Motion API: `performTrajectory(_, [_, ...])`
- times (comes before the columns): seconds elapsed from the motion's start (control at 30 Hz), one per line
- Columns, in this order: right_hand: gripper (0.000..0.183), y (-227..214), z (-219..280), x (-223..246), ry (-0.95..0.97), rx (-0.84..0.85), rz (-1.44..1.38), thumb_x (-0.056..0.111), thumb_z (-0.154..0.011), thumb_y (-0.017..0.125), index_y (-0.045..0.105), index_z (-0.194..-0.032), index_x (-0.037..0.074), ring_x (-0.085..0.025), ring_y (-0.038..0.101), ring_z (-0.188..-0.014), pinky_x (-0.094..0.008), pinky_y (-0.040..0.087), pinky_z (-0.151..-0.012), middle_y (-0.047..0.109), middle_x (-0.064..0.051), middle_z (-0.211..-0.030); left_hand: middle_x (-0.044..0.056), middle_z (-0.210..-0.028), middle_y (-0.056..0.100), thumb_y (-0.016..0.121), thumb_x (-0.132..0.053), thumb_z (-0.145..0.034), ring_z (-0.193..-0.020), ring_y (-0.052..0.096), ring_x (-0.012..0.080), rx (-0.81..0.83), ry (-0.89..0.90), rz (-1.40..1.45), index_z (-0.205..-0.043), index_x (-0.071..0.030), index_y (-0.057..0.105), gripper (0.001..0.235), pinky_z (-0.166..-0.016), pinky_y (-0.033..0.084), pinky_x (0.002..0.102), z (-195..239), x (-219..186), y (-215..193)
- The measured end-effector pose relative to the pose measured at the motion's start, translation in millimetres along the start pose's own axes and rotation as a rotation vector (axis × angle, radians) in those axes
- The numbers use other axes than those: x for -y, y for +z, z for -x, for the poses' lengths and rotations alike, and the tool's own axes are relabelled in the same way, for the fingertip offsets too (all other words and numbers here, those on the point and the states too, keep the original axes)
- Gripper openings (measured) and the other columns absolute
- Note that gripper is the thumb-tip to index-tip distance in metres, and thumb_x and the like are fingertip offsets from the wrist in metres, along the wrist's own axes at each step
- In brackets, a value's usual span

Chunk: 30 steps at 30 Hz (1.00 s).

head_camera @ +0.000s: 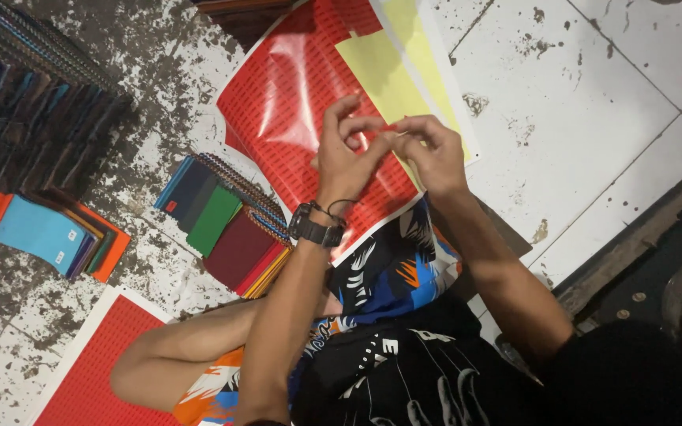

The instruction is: The person sits on the floor and applies small red stickers to the spine of a stack of notebooks. They peel stickers from a red sheet and press them onto the notebook edges, repeating the process for multiple notebooks.

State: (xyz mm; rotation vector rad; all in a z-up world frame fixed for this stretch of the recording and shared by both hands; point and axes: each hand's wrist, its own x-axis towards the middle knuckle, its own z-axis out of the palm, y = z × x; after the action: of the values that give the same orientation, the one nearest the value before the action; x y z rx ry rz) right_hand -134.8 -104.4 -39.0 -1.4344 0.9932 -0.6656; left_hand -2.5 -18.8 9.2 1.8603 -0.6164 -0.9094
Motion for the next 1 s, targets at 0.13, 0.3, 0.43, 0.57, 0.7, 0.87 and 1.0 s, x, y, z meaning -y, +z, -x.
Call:
performTrajectory(0.13, [0.032, -2, 4, 17, -0.006, 0.077, 0.055, 0.0, -0.083, 0.065, 0.076, -0.113, 0.003, -0.026, 0.07, -0.099, -0.04, 0.059, -0.084, 0.065, -0.015, -0.106, -0.017, -0.094, 0.076, 0.073, -0.038, -0.082, -0.087, 0.058, 0.005, -0.061, -0.024, 0.026, -0.139, -0.028, 0.048, 0.063, -0.085, 0.029, 0.03, -7, 13, 8])
performTrajectory(0.3, [0.026, 4, -5, -2, -0.1, 0.048, 0.446, 0.019, -0.088, 0.083, 0.077, -0.109, 0.005, -0.026, 0.074, -0.082, -0.031, 0.059, -0.063, 0.071, -0.013, -0.087, -0.01, -0.111, 0.074, 0.077, -0.022, -0.078, -0.089, 0.064, 0.0098, -0.147, 0.021, -0.027, -0.143, -0.029, 0.045, 0.073, -0.08, 0.038, 0.028, 2, 9, 5])
performTrajectory(0.43, [0.029, 6, -5, 3, -0.064, 0.018, 0.446, 0.027, -0.087, 0.087, 0.079, -0.107, 0.008, -0.024, 0.075, -0.081, -0.032, 0.06, -0.065, 0.072, -0.012, -0.086, -0.005, -0.133, 0.06, 0.076, -0.013, -0.076, -0.113, 0.057, 0.0217, -0.134, 0.106, -0.173, -0.15, -0.028, 0.039, 0.083, -0.091, 0.035, 0.041, -5, 16, 11])
performTrajectory(0.57, [0.021, 9, 0, 7, -0.072, -0.05, 0.485, 0.02, -0.085, 0.088, 0.081, -0.103, 0.01, -0.024, 0.075, -0.076, -0.031, 0.059, -0.065, 0.074, -0.009, -0.08, 0.0, -0.142, 0.049, 0.077, -0.008, -0.077, -0.124, 0.048, 0.0269, -0.144, 0.155, -0.233, -0.153, -0.026, 0.039, 0.086, -0.092, 0.035, 0.043, 8, 5, 12])
performTrajectory(0.7, [0.01, 12, 0, 8, -0.243, -0.129, 0.442, 0.01, -0.086, 0.087, 0.081, -0.095, 0.009, -0.023, 0.075, -0.073, -0.03, 0.058, -0.058, 0.074, -0.011, -0.085, 0.001, -0.15, 0.042, 0.075, -0.007, -0.076, -0.139, 0.044, 0.025, -0.194, 0.325, -0.24, -0.153, -0.026, 0.041, 0.086, -0.097, 0.041, 0.041, 0, 29, 22])
performTrajectory(0.87, [0.018, 6, 0, 8, -0.115, 0.005, 0.025, 0.008, -0.088, 0.077, 0.076, -0.105, 0.003, -0.024, 0.071, -0.096, -0.033, 0.058, -0.079, 0.068, -0.013, -0.107, 0.013, -0.144, 0.044, 0.07, 0.001, -0.072, -0.107, 0.068, 0.0246, -0.169, 0.336, 0.215, -0.154, -0.019, 0.037, 0.09, -0.096, 0.056, 0.041, 4, 19, 14])
performTrajectory(1.0, [0.033, 4, 2, 22, -0.033, 0.156, -0.038, -0.002, -0.078, 0.069, 0.074, -0.11, -0.001, -0.03, 0.068, -0.107, -0.042, 0.057, -0.091, 0.064, -0.019, -0.117, 0.02, -0.144, 0.046, 0.075, -0.002, -0.08, -0.109, 0.068, 0.0268, -0.162, 0.29, 0.451, -0.154, -0.012, 0.034, 0.085, -0.092, 0.06, 0.035, 1, 11, 10])
